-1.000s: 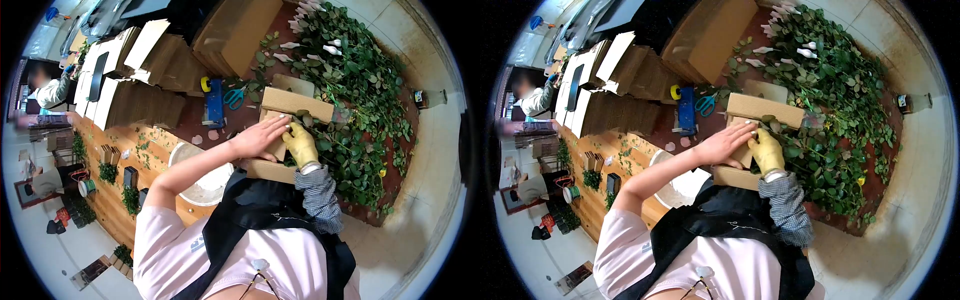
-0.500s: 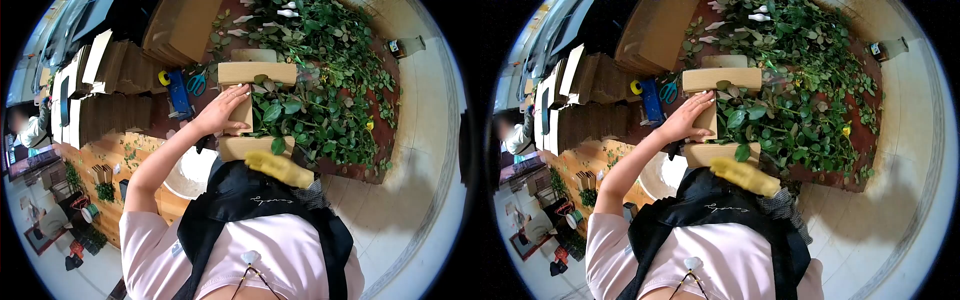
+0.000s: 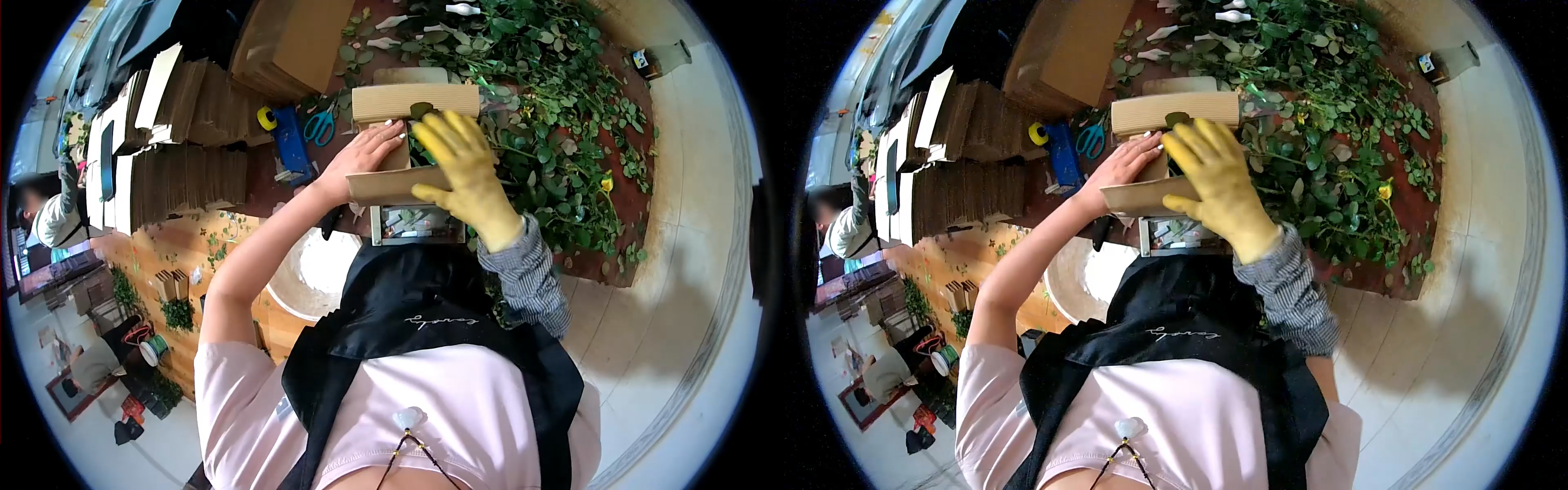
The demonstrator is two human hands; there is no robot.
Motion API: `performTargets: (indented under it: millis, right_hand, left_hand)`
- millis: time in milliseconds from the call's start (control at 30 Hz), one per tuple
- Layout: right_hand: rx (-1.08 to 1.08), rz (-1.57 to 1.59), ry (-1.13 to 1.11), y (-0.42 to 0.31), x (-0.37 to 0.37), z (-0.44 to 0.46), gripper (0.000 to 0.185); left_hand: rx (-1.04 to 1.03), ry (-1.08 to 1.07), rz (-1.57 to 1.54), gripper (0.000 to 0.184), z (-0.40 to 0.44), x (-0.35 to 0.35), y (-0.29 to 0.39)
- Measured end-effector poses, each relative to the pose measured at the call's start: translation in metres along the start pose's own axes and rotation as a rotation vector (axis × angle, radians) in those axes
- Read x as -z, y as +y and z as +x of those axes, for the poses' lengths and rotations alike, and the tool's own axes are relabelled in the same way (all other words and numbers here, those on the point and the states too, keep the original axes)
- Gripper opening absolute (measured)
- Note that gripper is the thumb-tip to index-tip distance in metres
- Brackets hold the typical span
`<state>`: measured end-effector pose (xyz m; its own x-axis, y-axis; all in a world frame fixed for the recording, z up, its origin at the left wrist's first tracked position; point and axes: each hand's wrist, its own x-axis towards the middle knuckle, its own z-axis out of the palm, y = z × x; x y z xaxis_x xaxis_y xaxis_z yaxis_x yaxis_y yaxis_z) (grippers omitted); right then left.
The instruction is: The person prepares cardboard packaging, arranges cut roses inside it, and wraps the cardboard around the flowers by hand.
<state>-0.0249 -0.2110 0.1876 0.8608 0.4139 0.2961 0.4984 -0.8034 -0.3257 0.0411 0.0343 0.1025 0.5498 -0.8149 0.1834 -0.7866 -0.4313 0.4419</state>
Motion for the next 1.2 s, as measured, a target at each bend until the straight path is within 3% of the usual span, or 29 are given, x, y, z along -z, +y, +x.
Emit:
performTargets:
  millis: [33, 67, 133, 167, 233, 300, 333, 400, 467, 500, 567, 700, 800, 867, 900, 933, 1000, 1033, 1067, 1133, 1167, 1200]
  right_hand:
    - [0.084, 0.056, 0.001, -0.001, -0.012, 0.0, 0.072]
    - [0.088, 0.268, -0.148, -0.002, -0.024, -0.006, 0.049]
    - [0.054, 0.623, -0.111, -0.02, -0.028, -0.018, 0.033]
    - [0.101, 0.485, 0.024, -0.029, -0.023, -0.018, 0.03]
    - [0.071, 0.417, 0.019, -0.034, -0.011, -0.008, 0.027]
    - [-0.017, 0.401, -0.032, -0.02, -0.021, 0.003, 0.022]
    - [-0.09, 0.375, 0.005, -0.014, -0.023, 0.013, 0.023]
    - [-0.35, 0.49, -0.159, 0.015, -0.041, 0.029, 0.031]
    - [-0.501, 0.44, -0.434, 0.029, -0.054, 0.04, 0.043]
    - [-0.559, 0.467, -0.51, 0.043, -0.07, 0.042, 0.049]
    - [-0.534, 0.37, -0.624, 0.041, -0.059, 0.055, 0.044]
    - [-0.366, 0.236, -0.581, 0.026, -0.021, 0.07, 0.039]
    - [-0.086, 0.342, -0.092, 0.043, -0.017, 0.095, 0.052]
    - [-0.071, 0.118, -0.129, 0.054, -0.003, 0.124, 0.063]
    - [-0.224, 0.123, -0.33, 0.055, 0.001, 0.133, 0.072]
    - [-0.216, 0.142, -0.394, 0.064, -0.016, 0.137, 0.073]
    - [-0.066, -0.044, -0.619, 0.062, -0.022, 0.122, 0.062]
    - [0.16, -0.178, -0.475, 0.058, -0.039, 0.102, 0.038]
    - [0.183, -0.424, -0.442, 0.039, -0.056, 0.085, 0.014]
    - [0.122, -0.534, -0.497, -0.002, -0.053, 0.056, 0.014]
    - [0.056, -0.527, -0.494, -0.007, -0.062, 0.044, 0.016]
    - [-0.011, -0.519, -0.483, -0.009, -0.068, 0.039, 0.02]
  left_hand:
    - [0.033, -0.005, -0.009, 0.066, 0.0, 0.002, 0.005]
    - [0.061, -0.008, -0.017, 0.07, 0.003, 0.006, 0.009]
    - [0.116, -0.056, 0.006, 0.086, 0.006, 0.01, 0.014]
    - [0.117, -0.022, 0.028, 0.086, 0.006, 0.006, 0.015]
    - [0.118, 0.007, 0.05, 0.085, 0.006, 0.005, 0.014]
    - [0.052, -0.013, -0.116, 0.077, 0.003, 0.005, 0.0]
    - [0.044, -0.011, -0.347, 0.066, 0.004, 0.006, -0.013]
    - [0.334, -0.083, -0.905, 0.06, 0.004, 0.018, -0.02]
    - [0.384, -0.102, -0.877, 0.064, 0.005, 0.03, -0.014]
    - [0.275, -0.16, -0.573, 0.066, 0.007, 0.035, -0.006]
    - [0.067, -0.229, -0.021, 0.076, 0.009, 0.044, 0.017]
    - [0.128, -0.205, 0.056, 0.077, 0.014, 0.037, 0.021]
    - [0.246, -0.313, -0.011, 0.076, 0.022, 0.039, 0.024]
    - [0.207, -0.24, 0.0, 0.073, 0.021, 0.034, 0.02]
    - [0.234, -0.226, -0.024, 0.07, 0.022, 0.032, 0.02]
    - [0.234, -0.232, -0.018, 0.07, 0.02, 0.031, 0.018]
    - [0.227, -0.182, -0.049, 0.071, 0.019, 0.029, 0.018]
    - [0.246, -0.122, -0.055, 0.069, 0.014, 0.027, 0.023]
    - [0.245, -0.118, -0.066, 0.069, 0.008, 0.02, 0.028]
    - [0.367, 0.017, -0.046, 0.064, -0.003, 0.0, 0.032]
    - [0.359, 0.272, -0.015, 0.055, -0.011, -0.014, 0.045]
    - [0.485, 0.326, -0.013, 0.063, -0.018, -0.026, 0.054]
